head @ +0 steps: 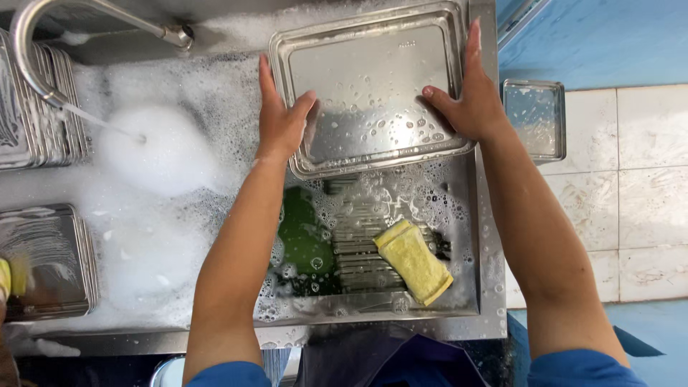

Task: The person scrubs multiple stainless steel food trays with a yellow sponge in a soapy sink, rinses them under running water, and stacks the cleaned trays on the sink's draining ledge. A second person is visible washing trays in the adjacent sink.

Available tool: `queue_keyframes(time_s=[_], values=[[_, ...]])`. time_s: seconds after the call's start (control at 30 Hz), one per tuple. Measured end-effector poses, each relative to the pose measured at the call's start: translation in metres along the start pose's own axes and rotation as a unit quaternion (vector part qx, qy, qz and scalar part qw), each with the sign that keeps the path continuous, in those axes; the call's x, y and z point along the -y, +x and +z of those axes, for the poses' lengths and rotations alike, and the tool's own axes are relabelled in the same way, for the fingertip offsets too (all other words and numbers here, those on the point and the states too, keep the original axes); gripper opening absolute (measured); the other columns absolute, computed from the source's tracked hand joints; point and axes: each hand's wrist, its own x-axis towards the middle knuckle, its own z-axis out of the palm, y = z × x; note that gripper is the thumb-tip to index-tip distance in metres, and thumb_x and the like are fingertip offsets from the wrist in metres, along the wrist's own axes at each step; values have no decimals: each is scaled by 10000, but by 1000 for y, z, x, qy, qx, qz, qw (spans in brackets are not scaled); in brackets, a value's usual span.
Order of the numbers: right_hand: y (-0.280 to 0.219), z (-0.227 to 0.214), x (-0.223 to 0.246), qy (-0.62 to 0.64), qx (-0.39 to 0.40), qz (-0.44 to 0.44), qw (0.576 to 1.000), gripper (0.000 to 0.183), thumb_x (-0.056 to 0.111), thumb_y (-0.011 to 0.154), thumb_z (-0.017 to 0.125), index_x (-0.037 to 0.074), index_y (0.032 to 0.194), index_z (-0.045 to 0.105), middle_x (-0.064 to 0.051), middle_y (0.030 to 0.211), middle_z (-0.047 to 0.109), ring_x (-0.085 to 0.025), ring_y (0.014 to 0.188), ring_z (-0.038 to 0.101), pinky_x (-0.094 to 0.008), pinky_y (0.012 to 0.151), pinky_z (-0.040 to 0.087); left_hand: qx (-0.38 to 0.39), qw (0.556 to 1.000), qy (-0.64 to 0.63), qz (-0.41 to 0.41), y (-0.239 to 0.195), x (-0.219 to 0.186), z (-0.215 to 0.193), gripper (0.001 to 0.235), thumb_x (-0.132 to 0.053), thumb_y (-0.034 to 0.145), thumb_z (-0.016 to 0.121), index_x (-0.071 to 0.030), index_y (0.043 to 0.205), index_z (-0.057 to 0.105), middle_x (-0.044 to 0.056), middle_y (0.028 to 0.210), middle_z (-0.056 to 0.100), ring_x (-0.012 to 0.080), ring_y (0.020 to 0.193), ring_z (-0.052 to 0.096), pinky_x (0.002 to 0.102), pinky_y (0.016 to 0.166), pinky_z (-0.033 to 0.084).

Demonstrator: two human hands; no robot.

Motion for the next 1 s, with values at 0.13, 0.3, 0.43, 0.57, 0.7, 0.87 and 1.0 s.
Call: queue_keyframes(time_s=[0.13, 0.3, 0.43, 0.57, 0.7, 0.87, 1.0], values=[[-36, 8, -2, 299, -16, 279, 912, 795, 291, 936, 745, 27, 1569, 343, -203, 1368, 585, -322, 1279, 576, -431, 1070, 469, 41, 890, -360, -277, -36, 34, 0, 735, -238, 862, 707, -108, 1523, 414, 101, 1155, 573, 235, 976, 644, 433, 855, 580], [-56, 22, -39, 469, -37, 357, 807, 392, 166, 881, 694, 15, 1223, 574, -83, 1015, 680, -211, 901, 668, -372, 801, 580, 57, 874, -398, -274, -47, 39, -2, 781, -123, 783, 620, -164, 1538, 424, 75, 1029, 544, 223, 865, 607, 429, 772, 588], [-70, 36, -68, 453, -20, 352, 818, 288, 180, 879, 657, 8, 1110, 637, -83, 970, 663, -192, 859, 639, -332, 772, 545, 77, 894, -380, -226, -57, 30, -12, 875, -113, 697, 584, -156, 1551, 396, 95, 1194, 564, 266, 1059, 594, 437, 918, 546], [-107, 61, -74, 445, 20, 437, 781, 208, 248, 824, 623, 85, 941, 677, -42, 843, 656, -182, 783, 647, -315, 731, 549, 67, 922, -306, -227, -100, 28, -41, 930, -120, 630, 570, -104, 1544, 398, 134, 1363, 584, 304, 1258, 539, 427, 1080, 425], [-147, 97, -79, 523, 21, 341, 781, 131, 201, 842, 642, 95, 773, 605, -23, 667, 568, -161, 591, 553, -307, 563, 461, 48, 925, -315, -204, -150, 26, -66, 980, -132, 631, 562, -76, 1590, 363, 155, 1428, 544, 311, 1306, 495, 409, 1125, 367], [-190, 126, -70, 542, 80, 305, 779, 237, 197, 842, 604, 80, 638, 568, -36, 527, 507, -157, 382, 435, -305, 366, 376, 1, 944, -265, -198, -225, 8, -99, 1089, -96, 559, 539, -84, 1613, 264, 159, 1552, 456, 296, 1445, 407, 357, 1164, 306], [-223, 136, -54, 602, 166, 249, 741, 145, 176, 826, 615, 48, 760, 612, -57, 675, 603, -175, 627, 587, -330, 633, 479, -59, 942, -275, -185, -318, -19, -116, 1134, -89, 534, 528, -87, 1627, 225, 166, 1604, 395, 305, 1502, 334, 354, 1163, 287]])
